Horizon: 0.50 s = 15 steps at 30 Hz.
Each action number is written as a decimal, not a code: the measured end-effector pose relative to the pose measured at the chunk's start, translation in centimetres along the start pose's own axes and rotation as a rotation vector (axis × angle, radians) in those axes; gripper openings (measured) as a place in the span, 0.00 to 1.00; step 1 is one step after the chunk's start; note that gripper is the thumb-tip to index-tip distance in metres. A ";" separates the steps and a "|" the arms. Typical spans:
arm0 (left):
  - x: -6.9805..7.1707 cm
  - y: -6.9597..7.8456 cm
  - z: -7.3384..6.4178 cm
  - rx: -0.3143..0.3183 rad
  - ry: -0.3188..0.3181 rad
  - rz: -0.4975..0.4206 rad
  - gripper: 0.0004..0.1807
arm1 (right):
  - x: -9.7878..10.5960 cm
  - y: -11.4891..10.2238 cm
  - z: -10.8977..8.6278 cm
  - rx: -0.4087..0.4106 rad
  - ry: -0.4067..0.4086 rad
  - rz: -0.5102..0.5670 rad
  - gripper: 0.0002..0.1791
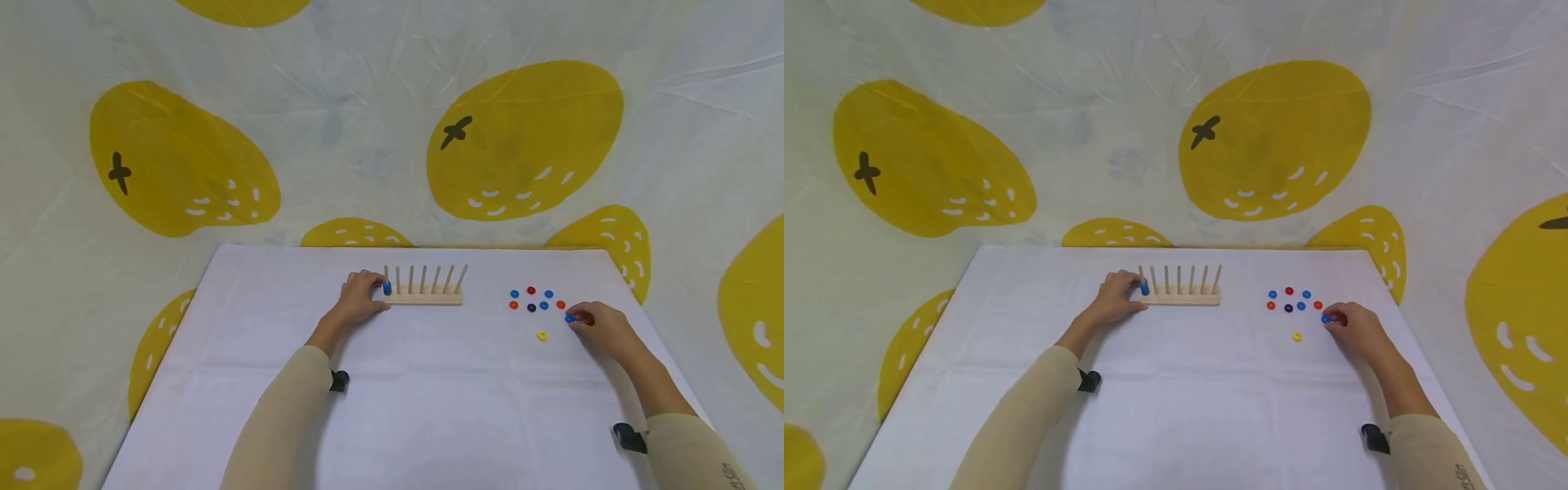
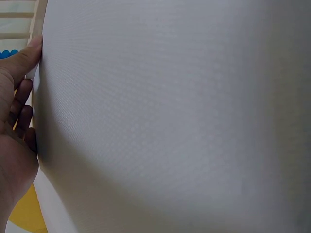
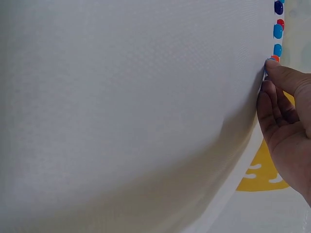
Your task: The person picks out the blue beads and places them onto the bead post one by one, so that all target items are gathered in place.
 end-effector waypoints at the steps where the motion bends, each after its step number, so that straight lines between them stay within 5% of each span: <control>1: 0.0 0.0 0.0 -0.001 0.000 -0.003 0.31 | 0.0 0.0 0.0 -0.002 -0.001 0.002 0.21; 15: 0.0 0.1 -0.1 0.014 0.000 0.008 0.31 | 0.2 -1.2 0.1 0.037 0.018 -0.024 0.19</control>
Point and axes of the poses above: each hand's wrist, its own z-axis towards the middle knuckle, its own x-axis out of the back of the hand, y = z × x, the point moved 4 cm from there along z, towards the middle knuckle, and after that the axes turned 15 degrees about x, right-handed, at the moved point
